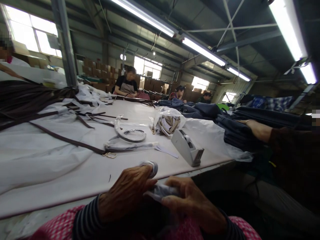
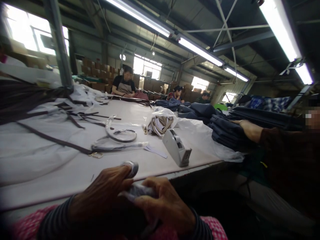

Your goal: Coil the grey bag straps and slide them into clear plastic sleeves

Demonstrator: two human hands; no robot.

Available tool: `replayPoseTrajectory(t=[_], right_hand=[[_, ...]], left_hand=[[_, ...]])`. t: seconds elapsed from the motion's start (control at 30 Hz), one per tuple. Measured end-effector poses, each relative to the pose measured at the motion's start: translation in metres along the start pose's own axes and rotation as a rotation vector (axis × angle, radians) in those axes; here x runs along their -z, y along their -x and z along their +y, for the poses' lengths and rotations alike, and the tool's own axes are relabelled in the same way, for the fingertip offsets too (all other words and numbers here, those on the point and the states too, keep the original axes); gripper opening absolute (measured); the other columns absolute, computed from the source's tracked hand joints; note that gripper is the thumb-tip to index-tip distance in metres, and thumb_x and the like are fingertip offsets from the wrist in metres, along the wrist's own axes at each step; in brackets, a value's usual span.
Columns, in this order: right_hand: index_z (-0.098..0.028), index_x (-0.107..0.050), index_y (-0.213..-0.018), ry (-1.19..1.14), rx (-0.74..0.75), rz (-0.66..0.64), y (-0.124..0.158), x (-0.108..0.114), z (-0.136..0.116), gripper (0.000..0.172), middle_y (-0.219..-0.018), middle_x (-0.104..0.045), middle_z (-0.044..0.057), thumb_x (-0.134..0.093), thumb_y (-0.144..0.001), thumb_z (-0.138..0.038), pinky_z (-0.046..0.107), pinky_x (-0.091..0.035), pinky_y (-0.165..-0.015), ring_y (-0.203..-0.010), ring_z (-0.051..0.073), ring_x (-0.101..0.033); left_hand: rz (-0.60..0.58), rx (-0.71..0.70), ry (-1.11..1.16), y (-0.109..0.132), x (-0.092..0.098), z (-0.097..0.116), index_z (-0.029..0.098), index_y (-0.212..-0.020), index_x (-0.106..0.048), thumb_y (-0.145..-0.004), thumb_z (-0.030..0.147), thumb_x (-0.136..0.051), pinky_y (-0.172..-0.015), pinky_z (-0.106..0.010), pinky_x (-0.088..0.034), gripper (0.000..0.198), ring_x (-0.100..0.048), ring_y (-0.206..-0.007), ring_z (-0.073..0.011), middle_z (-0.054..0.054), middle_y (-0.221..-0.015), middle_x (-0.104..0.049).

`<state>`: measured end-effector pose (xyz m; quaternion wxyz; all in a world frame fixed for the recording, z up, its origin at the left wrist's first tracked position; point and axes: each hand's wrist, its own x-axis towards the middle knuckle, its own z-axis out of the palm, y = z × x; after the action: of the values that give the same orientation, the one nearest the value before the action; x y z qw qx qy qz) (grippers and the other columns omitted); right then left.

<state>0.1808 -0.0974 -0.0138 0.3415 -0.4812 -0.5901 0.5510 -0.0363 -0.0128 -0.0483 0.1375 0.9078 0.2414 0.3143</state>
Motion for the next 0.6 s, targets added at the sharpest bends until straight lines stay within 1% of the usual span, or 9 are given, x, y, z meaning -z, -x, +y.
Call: replayPoseTrajectory(t=[0.1,0.2,0.3,0.37,0.4,0.43,0.47,0.53,0.6], right_hand=[[-0.014,-0.071,-0.09,0.189,0.108,0.142,-0.02,0.024,-0.014,0.033,-0.071,-0.061,-0.002,-0.083,-0.077,-0.042,0.02,-0.038,-0.055,-0.063,0.01,-0.053],[-0.015,-0.071,-0.089,0.304,0.268,0.195,-0.05,0.03,-0.017,0.029,-0.077,-0.063,0.0,-0.079,-0.081,-0.042,0.024,-0.043,-0.065,-0.071,0.013,-0.055],[-0.019,-0.066,-0.116,0.426,0.477,0.386,-0.07,0.009,-0.01,0.028,-0.104,-0.068,0.005,-0.065,-0.092,-0.034,0.032,-0.049,-0.083,-0.095,0.019,-0.062],[-0.021,-0.054,-0.135,0.451,0.602,0.477,-0.077,-0.013,-0.004,0.045,-0.126,-0.064,0.009,-0.063,-0.091,-0.028,0.037,-0.048,-0.096,-0.115,0.023,-0.059],[-0.021,-0.048,-0.139,0.438,0.63,0.502,-0.08,-0.024,-0.002,0.051,-0.128,-0.063,0.01,-0.062,-0.09,-0.028,0.038,-0.048,-0.098,-0.116,0.024,-0.059],[-0.02,-0.048,-0.138,0.424,0.632,0.532,-0.084,-0.033,-0.001,0.051,-0.121,-0.065,0.011,-0.061,-0.09,-0.029,0.038,-0.05,-0.095,-0.109,0.024,-0.062],[-0.019,-0.05,-0.133,0.418,0.609,0.57,-0.087,-0.041,0.0,0.044,-0.109,-0.068,0.01,-0.058,-0.092,-0.031,0.037,-0.051,-0.087,-0.097,0.023,-0.064],[-0.018,-0.059,-0.117,0.432,0.527,0.624,-0.095,-0.052,0.0,0.028,-0.082,-0.066,0.005,-0.046,-0.098,-0.034,0.034,-0.05,-0.072,-0.073,0.02,-0.061],[-0.017,-0.063,-0.107,0.441,0.452,0.604,-0.099,-0.057,0.003,0.034,-0.069,-0.061,0.003,-0.035,-0.103,-0.036,0.032,-0.047,-0.07,-0.064,0.018,-0.056]], left_hand=[[-0.164,0.192,0.164,0.009,0.019,0.004,0.021,-0.088,-0.057,-0.099,0.043,-0.052,-0.06,-0.028,-0.03,0.025,-0.049,-0.063,-0.0157,0.001,-0.076,-0.06],[-0.182,0.419,0.493,0.004,0.038,0.012,0.02,-0.076,-0.055,-0.097,0.048,-0.055,-0.057,-0.026,-0.031,0.035,-0.044,-0.059,-0.0137,0.003,-0.066,-0.053],[-0.129,0.564,0.838,-0.012,0.052,0.019,0.019,-0.074,-0.052,-0.098,0.054,-0.051,-0.049,-0.024,-0.025,0.042,-0.035,-0.05,-0.0108,0.005,-0.056,-0.043],[-0.067,0.563,1.043,-0.024,0.057,0.025,0.018,-0.072,-0.051,-0.098,0.053,-0.052,-0.048,-0.023,-0.022,0.043,-0.031,-0.049,-0.0091,0.005,-0.055,-0.041],[-0.03,0.545,1.127,-0.03,0.059,0.029,0.018,-0.07,-0.051,-0.099,0.051,-0.053,-0.049,-0.023,-0.024,0.044,-0.031,-0.05,-0.0088,0.004,-0.057,-0.042],[0.006,0.517,1.175,-0.035,0.06,0.033,0.017,-0.068,-0.05,-0.099,0.049,-0.053,-0.05,-0.023,-0.026,0.045,-0.032,-0.051,-0.0087,0.004,-0.059,-0.042],[0.041,0.491,1.204,-0.041,0.062,0.038,0.017,-0.067,-0.052,-0.099,0.048,-0.053,-0.051,-0.022,-0.029,0.045,-0.034,-0.052,-0.0089,0.003,-0.06,-0.043],[0.097,0.473,1.25,-0.053,0.067,0.045,0.015,-0.072,-0.058,-0.1,0.047,-0.053,-0.053,-0.022,-0.035,0.042,-0.039,-0.054,-0.01,0.002,-0.062,-0.047],[0.169,0.428,1.285,-0.064,0.077,0.047,0.014,-0.081,-0.063,-0.099,0.045,-0.053,-0.055,-0.023,-0.041,0.038,-0.047,-0.058,-0.0118,-0.001,-0.066,-0.053]])
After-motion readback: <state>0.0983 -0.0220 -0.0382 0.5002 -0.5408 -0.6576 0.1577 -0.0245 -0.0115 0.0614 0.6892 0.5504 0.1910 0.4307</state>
